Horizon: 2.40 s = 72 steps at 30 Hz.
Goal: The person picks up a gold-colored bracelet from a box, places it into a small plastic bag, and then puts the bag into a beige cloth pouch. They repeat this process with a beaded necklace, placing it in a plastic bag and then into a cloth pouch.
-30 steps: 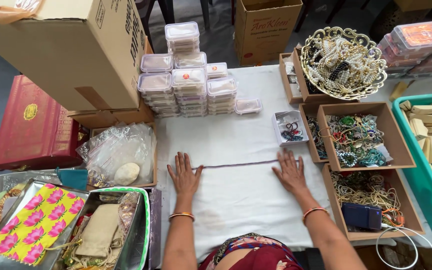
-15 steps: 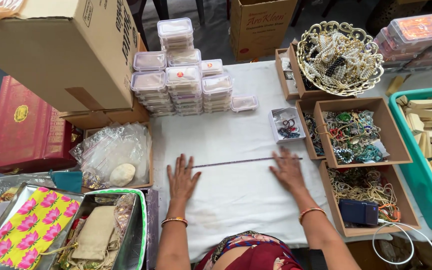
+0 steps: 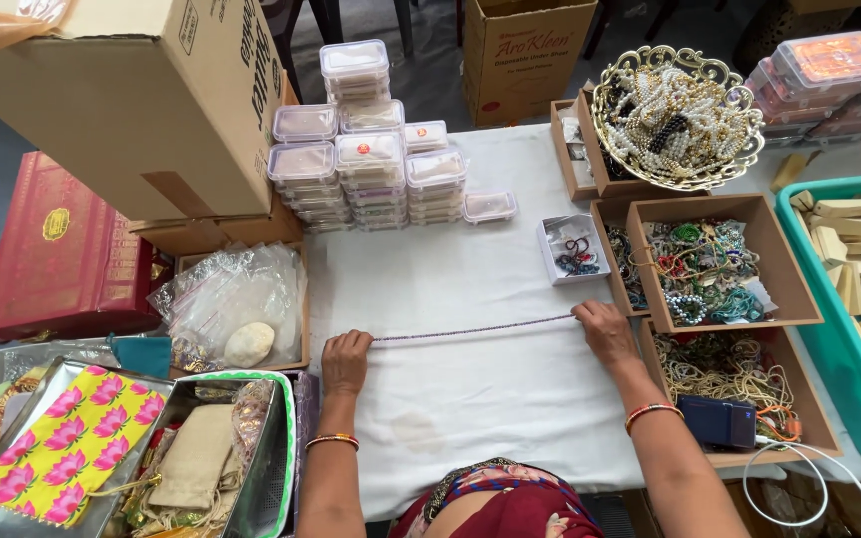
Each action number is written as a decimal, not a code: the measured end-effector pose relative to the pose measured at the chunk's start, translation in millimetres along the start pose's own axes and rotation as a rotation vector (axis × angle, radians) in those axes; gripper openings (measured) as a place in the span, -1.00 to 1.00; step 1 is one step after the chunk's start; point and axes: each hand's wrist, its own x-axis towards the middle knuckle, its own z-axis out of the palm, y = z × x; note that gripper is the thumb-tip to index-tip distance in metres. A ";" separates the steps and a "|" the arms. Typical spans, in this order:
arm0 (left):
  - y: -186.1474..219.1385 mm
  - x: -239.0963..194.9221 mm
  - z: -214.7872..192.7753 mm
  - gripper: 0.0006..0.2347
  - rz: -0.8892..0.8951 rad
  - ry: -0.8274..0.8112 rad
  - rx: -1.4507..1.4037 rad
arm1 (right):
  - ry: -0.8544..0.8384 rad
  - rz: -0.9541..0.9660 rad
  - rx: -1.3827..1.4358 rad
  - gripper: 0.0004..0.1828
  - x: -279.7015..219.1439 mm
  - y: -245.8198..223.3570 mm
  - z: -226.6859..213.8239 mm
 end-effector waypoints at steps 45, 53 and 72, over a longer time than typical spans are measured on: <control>-11.7 -10.9 -16.1 -0.88 -0.772 -0.238 -0.861 | -0.422 0.789 1.302 -0.85 -14.5 27.3 -10.1; 59.4 -5.0 -7.2 -0.47 -0.359 -0.368 -0.031 | 0.197 0.164 0.168 -0.59 -11.4 -45.8 50.6; 40.4 -56.2 7.7 -0.68 -0.454 -0.208 -0.046 | -0.012 0.188 0.060 -0.55 -55.7 -36.6 21.6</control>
